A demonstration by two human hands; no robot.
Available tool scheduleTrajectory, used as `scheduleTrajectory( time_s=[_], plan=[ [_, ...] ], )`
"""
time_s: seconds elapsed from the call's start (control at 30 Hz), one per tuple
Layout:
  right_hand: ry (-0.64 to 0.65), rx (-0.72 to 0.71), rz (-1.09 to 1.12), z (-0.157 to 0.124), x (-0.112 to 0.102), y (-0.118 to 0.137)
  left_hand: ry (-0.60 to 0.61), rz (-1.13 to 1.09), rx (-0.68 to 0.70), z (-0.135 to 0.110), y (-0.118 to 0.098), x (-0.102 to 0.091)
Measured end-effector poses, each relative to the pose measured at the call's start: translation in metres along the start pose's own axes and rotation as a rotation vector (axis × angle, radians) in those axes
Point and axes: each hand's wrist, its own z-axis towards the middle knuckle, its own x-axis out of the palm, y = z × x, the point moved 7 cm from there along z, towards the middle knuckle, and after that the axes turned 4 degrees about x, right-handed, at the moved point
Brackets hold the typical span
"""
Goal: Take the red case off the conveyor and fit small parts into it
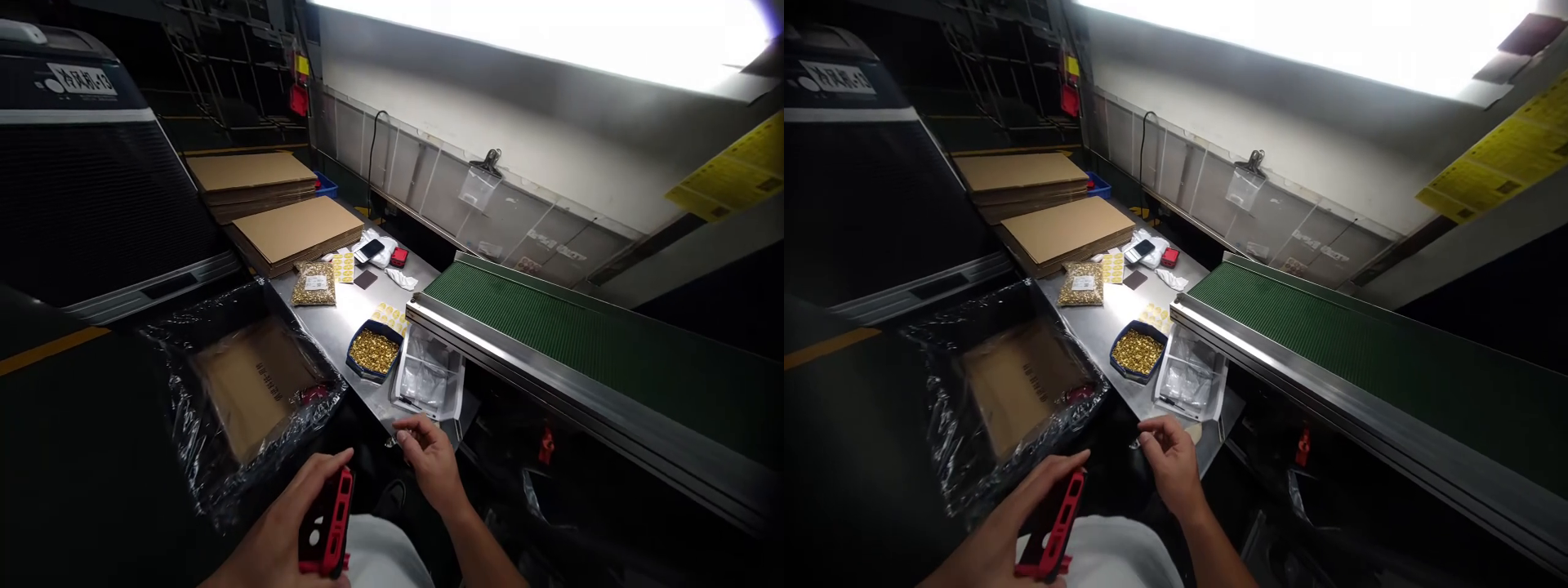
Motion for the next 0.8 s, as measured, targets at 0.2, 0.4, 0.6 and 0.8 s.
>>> scheduleTrajectory(
  time_s=[0.2,0.4,0.6,0.8],
  plan=[
    [0.137,-0.083,0.219,-0.035,0.022,0.073,-0.077,0.308,0.182,0.0,-0.048,-0.014],
    [0.299,-0.14,0.081,-0.06,0.024,0.099,-0.08,0.425,0.207,-0.004,-0.07,-0.025],
    [0.28,-0.301,-0.162,-0.064,0.023,0.114,-0.106,0.477,0.268,0.001,-0.08,-0.03],
    [0.306,-0.285,-0.163,-0.059,0.027,0.116,-0.063,0.485,0.281,0.004,-0.081,-0.03]
  ],
)
